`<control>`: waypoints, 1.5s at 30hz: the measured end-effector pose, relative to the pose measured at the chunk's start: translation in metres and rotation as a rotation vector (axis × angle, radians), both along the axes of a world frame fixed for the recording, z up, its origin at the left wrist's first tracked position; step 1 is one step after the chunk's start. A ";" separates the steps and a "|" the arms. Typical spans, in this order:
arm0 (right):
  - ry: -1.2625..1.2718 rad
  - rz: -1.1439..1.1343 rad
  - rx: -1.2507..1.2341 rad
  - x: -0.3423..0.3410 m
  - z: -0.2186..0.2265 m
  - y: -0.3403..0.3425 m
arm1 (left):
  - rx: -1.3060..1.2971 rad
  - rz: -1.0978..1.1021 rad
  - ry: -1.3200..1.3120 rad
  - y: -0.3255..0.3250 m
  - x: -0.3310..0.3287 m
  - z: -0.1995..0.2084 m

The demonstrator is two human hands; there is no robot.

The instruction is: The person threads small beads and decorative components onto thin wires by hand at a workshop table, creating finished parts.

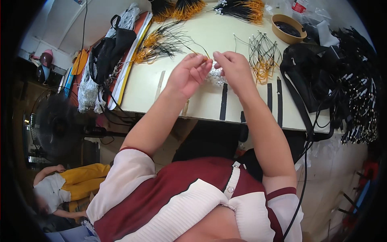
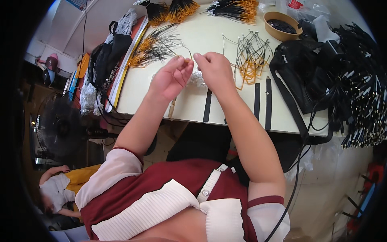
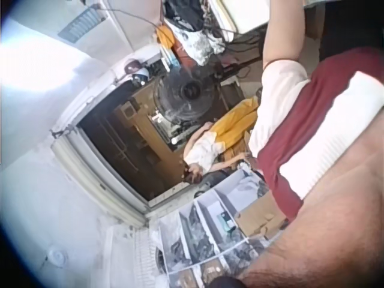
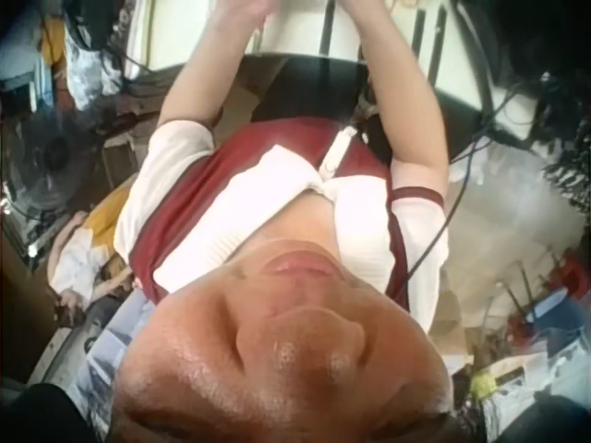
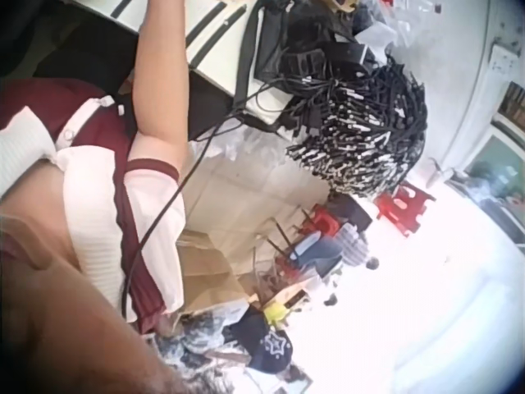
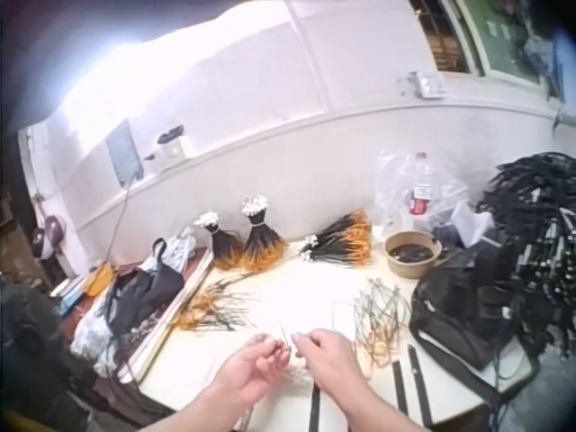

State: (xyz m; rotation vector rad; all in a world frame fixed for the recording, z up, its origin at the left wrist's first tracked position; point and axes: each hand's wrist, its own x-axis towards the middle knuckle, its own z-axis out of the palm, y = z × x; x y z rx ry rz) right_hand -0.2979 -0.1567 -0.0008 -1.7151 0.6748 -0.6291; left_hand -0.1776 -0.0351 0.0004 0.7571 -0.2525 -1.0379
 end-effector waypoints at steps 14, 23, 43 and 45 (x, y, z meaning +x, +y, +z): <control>-0.126 -0.132 -0.341 -0.043 0.011 -0.020 | 0.411 0.217 -1.697 0.011 0.004 0.006; 0.152 -0.231 -0.359 -0.178 -0.003 -0.033 | 0.620 0.122 -1.315 0.042 0.028 -0.001; -0.038 0.051 -0.485 -0.162 -0.009 0.027 | 0.655 -0.183 -1.795 -0.058 -0.028 0.004; -0.011 0.177 -0.658 -0.156 -0.007 0.031 | 0.560 -0.025 -1.660 -0.051 -0.023 0.011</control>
